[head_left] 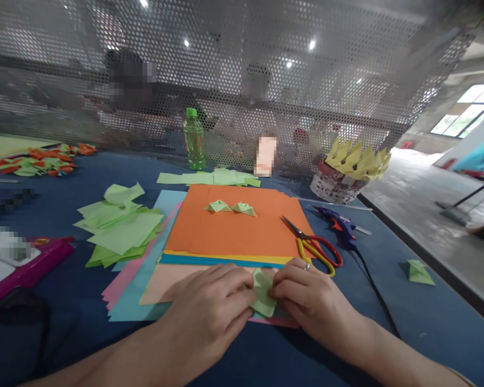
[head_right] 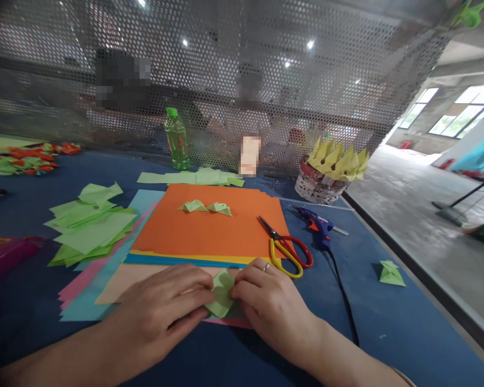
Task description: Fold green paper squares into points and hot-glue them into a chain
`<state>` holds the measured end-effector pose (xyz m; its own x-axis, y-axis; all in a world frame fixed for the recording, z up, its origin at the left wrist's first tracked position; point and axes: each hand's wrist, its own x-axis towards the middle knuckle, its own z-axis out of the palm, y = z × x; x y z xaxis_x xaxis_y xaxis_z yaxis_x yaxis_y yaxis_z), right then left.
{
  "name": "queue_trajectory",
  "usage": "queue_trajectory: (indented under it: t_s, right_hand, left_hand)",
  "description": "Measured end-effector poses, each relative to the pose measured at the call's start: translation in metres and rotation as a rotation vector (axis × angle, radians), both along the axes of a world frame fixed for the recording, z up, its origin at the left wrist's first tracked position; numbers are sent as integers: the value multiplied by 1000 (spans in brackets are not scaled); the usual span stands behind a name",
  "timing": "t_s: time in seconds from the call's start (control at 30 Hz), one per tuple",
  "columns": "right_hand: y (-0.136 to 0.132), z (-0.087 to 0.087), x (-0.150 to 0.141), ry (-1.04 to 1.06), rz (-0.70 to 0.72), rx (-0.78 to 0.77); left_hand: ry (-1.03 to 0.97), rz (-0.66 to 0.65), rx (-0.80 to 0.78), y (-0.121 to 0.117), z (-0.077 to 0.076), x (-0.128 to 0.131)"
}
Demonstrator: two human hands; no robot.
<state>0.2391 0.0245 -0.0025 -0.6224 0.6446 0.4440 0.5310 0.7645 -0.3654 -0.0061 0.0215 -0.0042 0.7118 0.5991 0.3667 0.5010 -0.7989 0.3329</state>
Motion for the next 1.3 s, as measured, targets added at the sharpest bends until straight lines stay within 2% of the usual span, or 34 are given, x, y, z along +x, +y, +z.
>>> queue_trajectory:
  t_s: [0.2,0.4,0.57,0.77,1.0,1.3]
  right_hand:
    - [1,3,5,64,0,-246]
    - [3,7,1,42,-130,-375]
    - [6,7,-3,0,-231,-393]
    - [6,8,-7,-85,-322,-348]
    - [5,7,-9,-112,-338,-316]
    - [4,9,-9,-91,-320,-301]
  left_hand:
    - [-66,71,-120,3,-1,3]
    - [-61,192,-265,5,3,6]
    - [-4,262,-284,8,7,9]
    - [48,328,-258,9,3,12]
    - [94,358,-198,10,4,14]
    - [95,333,-211,9,6,13]
